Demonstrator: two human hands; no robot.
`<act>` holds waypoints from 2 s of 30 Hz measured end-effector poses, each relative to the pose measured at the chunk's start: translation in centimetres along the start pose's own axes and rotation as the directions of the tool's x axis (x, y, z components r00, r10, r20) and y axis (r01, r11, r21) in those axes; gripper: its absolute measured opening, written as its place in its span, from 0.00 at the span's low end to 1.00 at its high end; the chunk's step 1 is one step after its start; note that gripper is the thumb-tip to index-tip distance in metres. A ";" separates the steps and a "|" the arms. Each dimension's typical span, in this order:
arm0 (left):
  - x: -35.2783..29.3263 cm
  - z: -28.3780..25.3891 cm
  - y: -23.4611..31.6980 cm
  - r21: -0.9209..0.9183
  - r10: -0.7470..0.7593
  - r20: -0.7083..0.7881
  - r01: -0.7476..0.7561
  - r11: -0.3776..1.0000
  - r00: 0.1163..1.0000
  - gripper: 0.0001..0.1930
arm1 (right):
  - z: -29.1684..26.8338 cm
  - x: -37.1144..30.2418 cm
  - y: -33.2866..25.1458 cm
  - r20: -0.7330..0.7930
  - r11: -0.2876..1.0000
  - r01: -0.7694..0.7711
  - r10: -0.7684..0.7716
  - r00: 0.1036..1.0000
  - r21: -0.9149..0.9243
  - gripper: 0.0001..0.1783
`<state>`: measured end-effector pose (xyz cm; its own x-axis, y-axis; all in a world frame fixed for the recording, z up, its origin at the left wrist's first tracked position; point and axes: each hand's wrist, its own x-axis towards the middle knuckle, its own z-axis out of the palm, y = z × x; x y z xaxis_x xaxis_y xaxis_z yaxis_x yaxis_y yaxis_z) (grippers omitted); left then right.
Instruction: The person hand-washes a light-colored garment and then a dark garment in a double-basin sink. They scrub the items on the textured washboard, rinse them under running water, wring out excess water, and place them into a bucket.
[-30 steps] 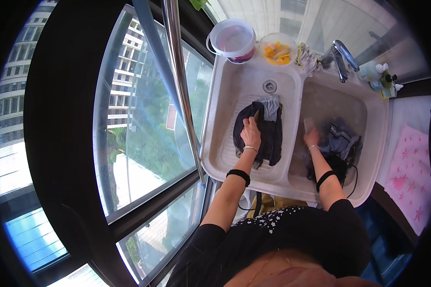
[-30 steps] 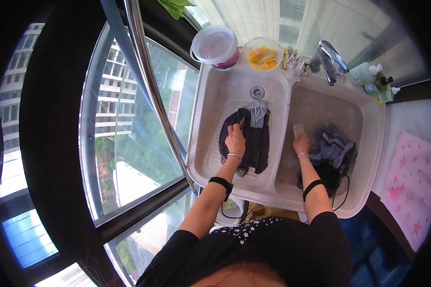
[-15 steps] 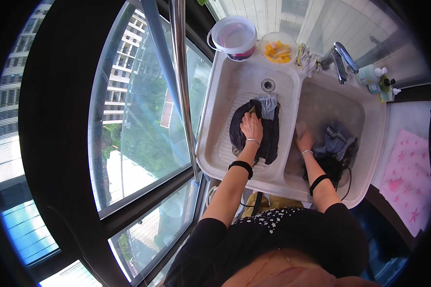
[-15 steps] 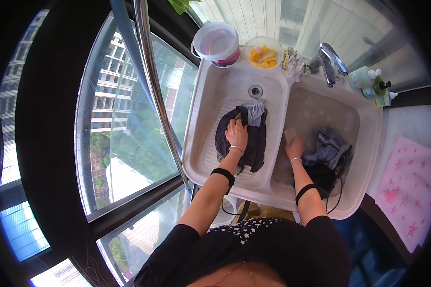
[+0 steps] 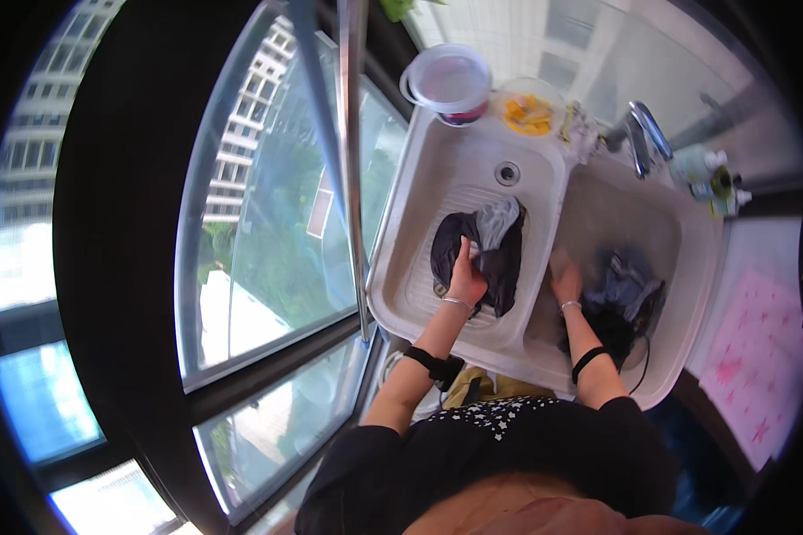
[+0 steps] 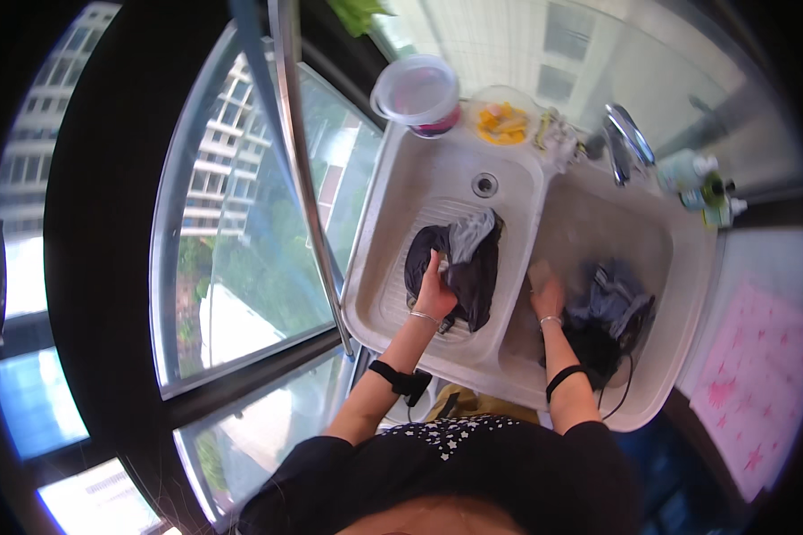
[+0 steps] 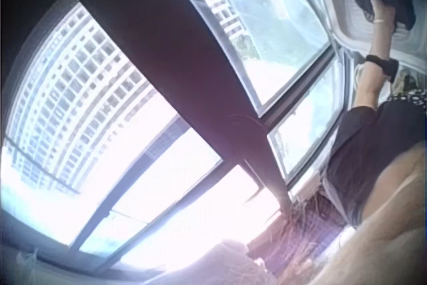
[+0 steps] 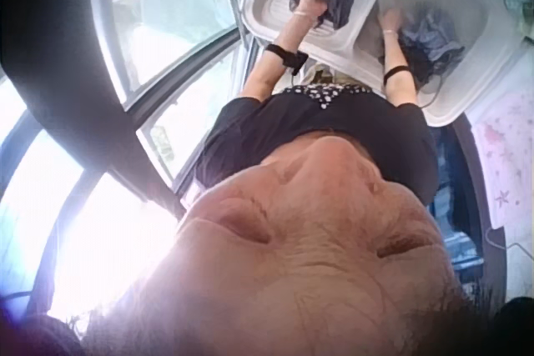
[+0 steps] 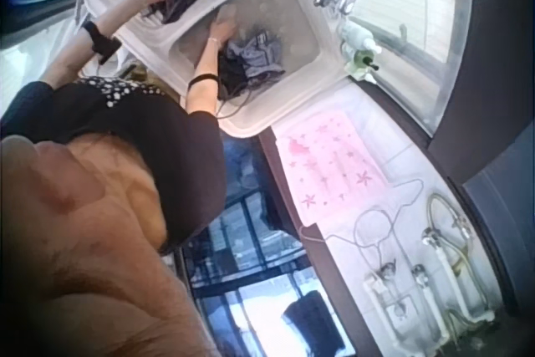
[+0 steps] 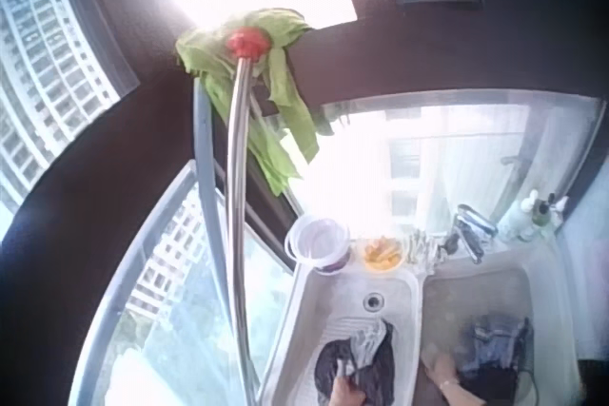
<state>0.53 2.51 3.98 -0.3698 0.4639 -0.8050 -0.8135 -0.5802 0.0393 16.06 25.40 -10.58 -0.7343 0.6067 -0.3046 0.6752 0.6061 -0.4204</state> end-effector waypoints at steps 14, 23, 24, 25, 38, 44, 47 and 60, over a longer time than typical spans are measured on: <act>-14.3 16.2 4.7 0.161 0.192 0.632 -0.370 0.915 0.751 0.19 | 2.3 4.5 5.0 0.260 0.830 -0.119 -0.032 0.965 0.545 0.36; -13.7 -2.0 2.9 0.846 0.319 0.178 -0.311 0.434 0.931 0.31 | -10.3 4.8 -2.8 0.533 -0.026 -0.563 -0.290 0.795 0.826 0.29; -13.0 -2.9 1.9 0.958 0.443 0.151 -0.241 0.155 0.884 0.34 | -11.6 3.8 -5.3 0.492 0.114 -0.487 -0.369 0.789 0.866 0.29; -12.5 -3.8 0.9 0.995 0.555 0.068 -0.014 -0.101 0.829 0.37 | -12.2 1.9 -7.7 0.494 0.239 -0.434 -0.344 0.799 0.869 0.29; -6.8 -8.3 -1.5 0.527 0.392 0.686 -0.047 -0.849 0.614 0.28 | -5.5 4.1 -24.8 0.109 0.697 0.691 -0.684 0.721 -0.192 0.39; -9.4 -8.0 -2.7 0.549 0.221 0.464 -0.083 -0.832 0.858 0.26 | -4.0 -3.9 -21.5 0.351 0.577 0.800 -0.792 0.499 0.166 0.41; -10.6 -9.2 -4.1 0.570 0.303 0.560 -0.093 -0.816 0.771 0.26 | -4.1 -1.1 -21.4 0.408 0.524 0.852 -0.776 0.482 -0.010 0.40; -10.3 -9.3 -3.7 0.586 0.302 0.614 -0.164 -0.794 0.730 0.24 | -5.6 -0.8 -21.8 0.234 0.567 0.823 -0.799 0.554 -0.013 0.33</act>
<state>11.54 -6.34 6.67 -0.7908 0.5742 -0.2122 0.4436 0.7764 0.4477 2.27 14.60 3.65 -0.9628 -0.2683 -0.0330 -0.2205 0.8499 -0.4786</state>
